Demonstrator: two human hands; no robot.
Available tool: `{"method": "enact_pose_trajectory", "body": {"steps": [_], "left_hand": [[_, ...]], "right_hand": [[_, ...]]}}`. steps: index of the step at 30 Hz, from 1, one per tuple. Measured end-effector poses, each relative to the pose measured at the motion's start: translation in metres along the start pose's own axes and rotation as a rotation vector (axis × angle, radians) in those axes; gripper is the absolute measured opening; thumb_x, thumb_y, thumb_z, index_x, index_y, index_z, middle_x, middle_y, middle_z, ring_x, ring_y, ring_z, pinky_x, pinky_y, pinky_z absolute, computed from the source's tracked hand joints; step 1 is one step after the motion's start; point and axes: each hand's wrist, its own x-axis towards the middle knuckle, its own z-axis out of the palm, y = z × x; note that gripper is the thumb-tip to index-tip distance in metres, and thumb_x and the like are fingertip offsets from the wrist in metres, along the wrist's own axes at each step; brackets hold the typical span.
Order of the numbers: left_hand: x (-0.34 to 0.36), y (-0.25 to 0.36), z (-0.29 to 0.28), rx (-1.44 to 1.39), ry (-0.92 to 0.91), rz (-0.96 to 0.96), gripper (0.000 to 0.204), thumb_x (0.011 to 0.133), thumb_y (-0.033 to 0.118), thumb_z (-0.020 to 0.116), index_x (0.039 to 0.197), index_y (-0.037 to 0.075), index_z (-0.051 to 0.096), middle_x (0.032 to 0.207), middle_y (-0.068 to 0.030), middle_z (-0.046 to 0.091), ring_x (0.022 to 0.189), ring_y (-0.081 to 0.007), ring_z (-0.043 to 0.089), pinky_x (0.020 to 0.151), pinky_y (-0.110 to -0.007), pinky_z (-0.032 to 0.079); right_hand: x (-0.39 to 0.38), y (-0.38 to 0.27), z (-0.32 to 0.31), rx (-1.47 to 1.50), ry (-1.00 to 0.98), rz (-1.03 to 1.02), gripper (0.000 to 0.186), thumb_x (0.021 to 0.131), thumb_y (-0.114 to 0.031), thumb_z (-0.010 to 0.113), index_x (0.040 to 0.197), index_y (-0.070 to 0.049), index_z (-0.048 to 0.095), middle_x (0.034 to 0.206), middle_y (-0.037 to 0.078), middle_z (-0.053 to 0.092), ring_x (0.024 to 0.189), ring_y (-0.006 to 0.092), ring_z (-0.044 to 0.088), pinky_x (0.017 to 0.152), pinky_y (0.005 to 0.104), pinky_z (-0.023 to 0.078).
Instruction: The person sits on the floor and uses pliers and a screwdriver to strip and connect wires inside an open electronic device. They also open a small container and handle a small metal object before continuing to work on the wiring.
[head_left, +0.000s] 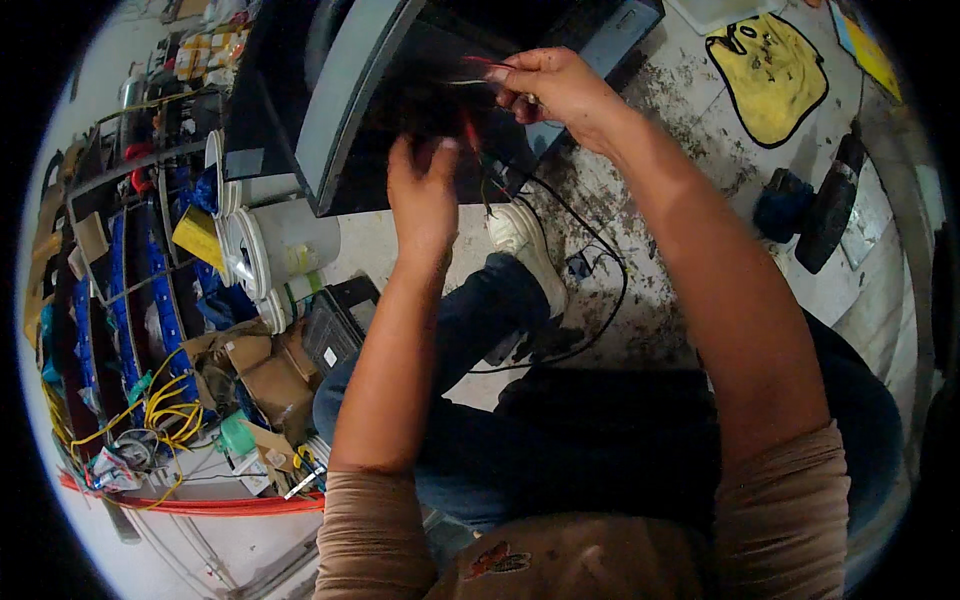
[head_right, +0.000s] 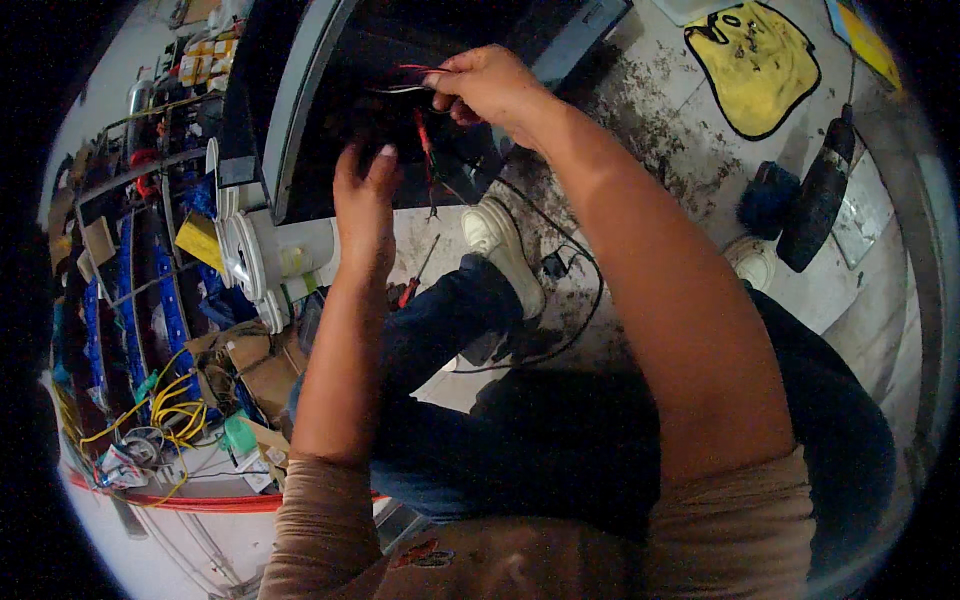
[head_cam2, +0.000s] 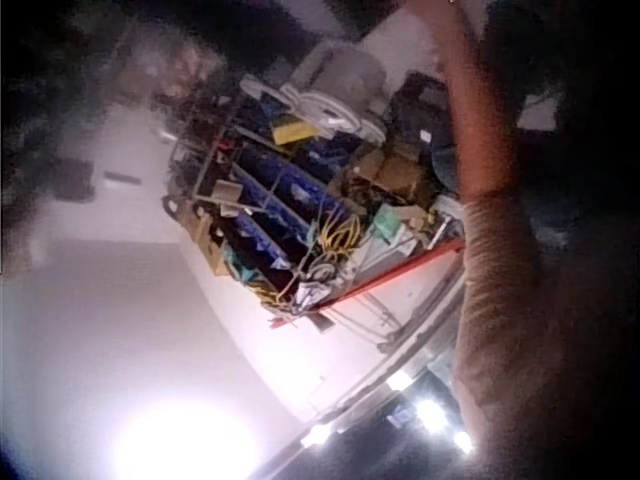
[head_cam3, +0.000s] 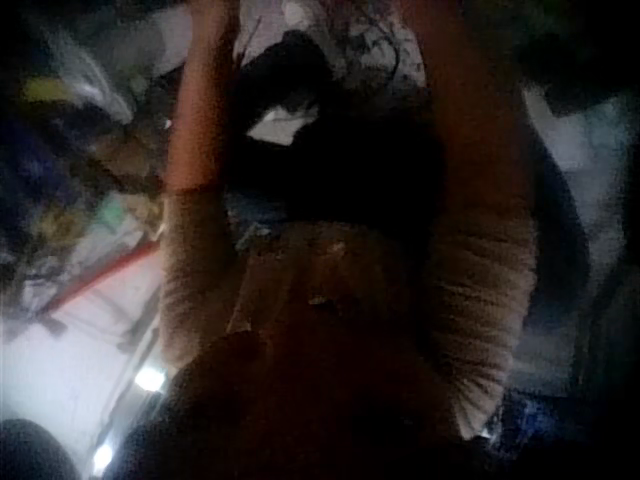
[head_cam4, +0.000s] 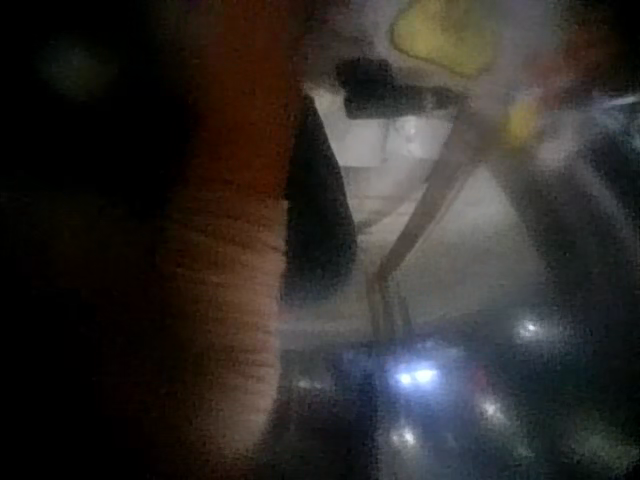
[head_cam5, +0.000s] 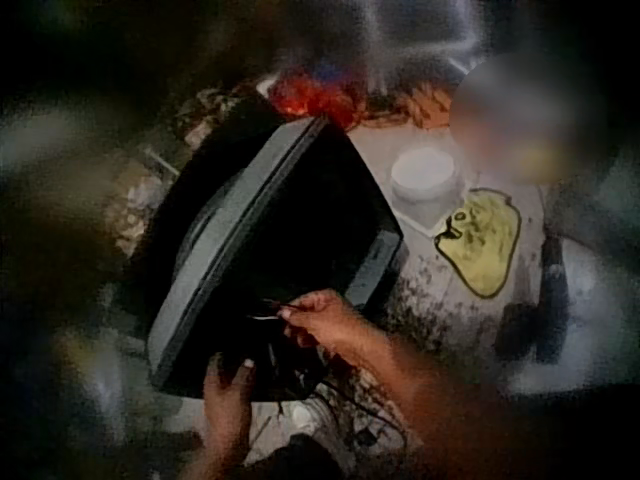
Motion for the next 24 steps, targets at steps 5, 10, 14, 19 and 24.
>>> {"method": "enact_pose_trajectory", "body": {"steps": [5,10,14,19,24], "left_hand": [[0.014,-0.006,0.009,-0.141,-0.067,-0.094,0.042,0.086,0.017,0.061,0.123,0.003,0.049,0.115,-0.0093,0.055,0.099,-0.0200,0.054,0.082,-0.031,0.044],[0.021,-0.003,-0.003,-0.099,-0.111,-0.192,0.039,0.086,0.016,0.060,0.121,0.004,0.050,0.107,-0.0082,0.059,0.099,-0.0178,0.055,0.082,-0.031,0.044],[0.011,0.003,-0.009,-0.123,-0.016,-0.157,0.031,0.089,0.016,0.056,0.117,0.005,0.053,0.100,-0.0081,0.062,0.093,-0.0179,0.057,0.083,-0.032,0.045],[-0.016,0.020,-0.024,-0.467,-0.170,-0.352,0.028,0.092,0.016,0.052,0.119,0.006,0.050,0.099,-0.0083,0.061,0.085,-0.0189,0.058,0.081,-0.035,0.047],[-0.054,0.018,-0.048,-0.354,-0.206,-0.376,0.032,0.093,0.017,0.052,0.123,0.006,0.048,0.098,-0.0074,0.059,0.081,-0.0164,0.058,0.076,-0.033,0.048]], "right_hand": [[-0.002,0.006,-0.003,0.032,-0.044,0.063,0.016,0.089,-0.022,0.059,0.092,-0.007,0.065,0.077,0.001,0.063,0.061,0.0090,0.056,0.058,0.0239,0.045],[-0.006,0.011,-0.009,0.106,-0.077,0.138,0.019,0.091,-0.021,0.055,0.097,-0.006,0.064,0.085,0.005,0.065,0.067,0.0112,0.058,0.067,0.0275,0.051],[-0.010,0.014,-0.013,0.130,-0.088,0.168,0.021,0.092,-0.020,0.052,0.101,-0.004,0.063,0.090,0.008,0.065,0.071,0.0127,0.059,0.069,0.0294,0.052],[-0.011,0.014,-0.014,0.142,-0.118,0.170,0.022,0.093,-0.020,0.051,0.101,-0.004,0.063,0.092,0.009,0.065,0.072,0.0134,0.059,0.070,0.0302,0.052],[-0.012,0.013,-0.013,0.149,-0.126,0.182,0.023,0.093,-0.020,0.051,0.103,-0.003,0.062,0.091,0.009,0.065,0.074,0.0141,0.059,0.070,0.0307,0.052]]}}
